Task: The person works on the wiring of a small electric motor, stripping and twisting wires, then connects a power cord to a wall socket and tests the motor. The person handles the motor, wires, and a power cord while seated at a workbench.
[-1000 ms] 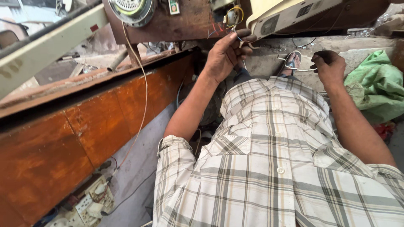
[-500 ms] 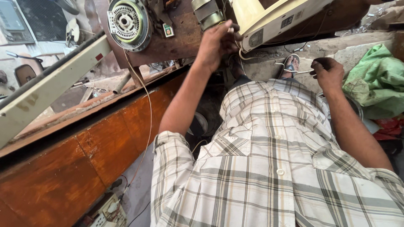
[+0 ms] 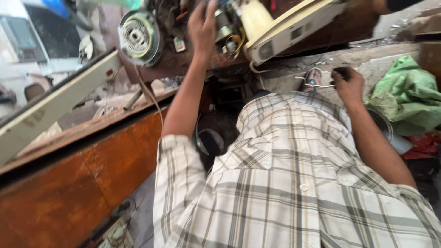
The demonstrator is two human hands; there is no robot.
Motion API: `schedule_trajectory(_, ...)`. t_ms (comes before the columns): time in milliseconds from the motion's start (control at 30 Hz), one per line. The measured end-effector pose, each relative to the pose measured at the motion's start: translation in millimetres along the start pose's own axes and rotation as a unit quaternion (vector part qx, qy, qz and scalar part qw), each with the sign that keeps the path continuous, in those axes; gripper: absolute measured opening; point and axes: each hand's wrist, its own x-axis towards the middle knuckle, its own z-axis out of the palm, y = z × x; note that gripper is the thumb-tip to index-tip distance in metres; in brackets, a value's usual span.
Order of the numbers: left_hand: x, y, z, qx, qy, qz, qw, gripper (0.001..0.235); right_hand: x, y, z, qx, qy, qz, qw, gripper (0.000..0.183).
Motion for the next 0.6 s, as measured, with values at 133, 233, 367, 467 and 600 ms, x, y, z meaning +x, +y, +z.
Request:
schedule_trajectory(133, -109.1, 72.5, -9.2, -0.13, 0.081, -0.144, 0.978, 0.029, 21.4, -25.5, 4.4, -0.056, 0.05, -0.125, 0.989, 0.018)
schedule_trajectory(233, -196.2, 84.3, 8.0, -0.006, 0.055, -0.135, 0.989, 0.025, 47.1, -65.8, 19.3, -0.098, 0.131, -0.209, 0.964, 0.028)
schedule_trajectory(367, -291.2, 62.5, 47.2, -0.007, -0.009, -0.213, 0.977, 0.024, 77.4, -107.2, 18.5, -0.21, 0.127, -0.213, 0.946, 0.031)
schedule_trajectory(467, -348.7, 43.6, 58.1, -0.051, 0.003, -0.336, 0.941, 0.025, 74.0, -110.7, 6.9, -0.226, 0.144, -0.313, 0.911, 0.024)
schedule_trajectory(600, -374.2, 22.6, 71.6, -0.04, 0.068, -0.369, 0.926, 0.026, 101.8, -144.8, -14.0, -0.095, 0.119, -0.436, 0.887, 0.023)
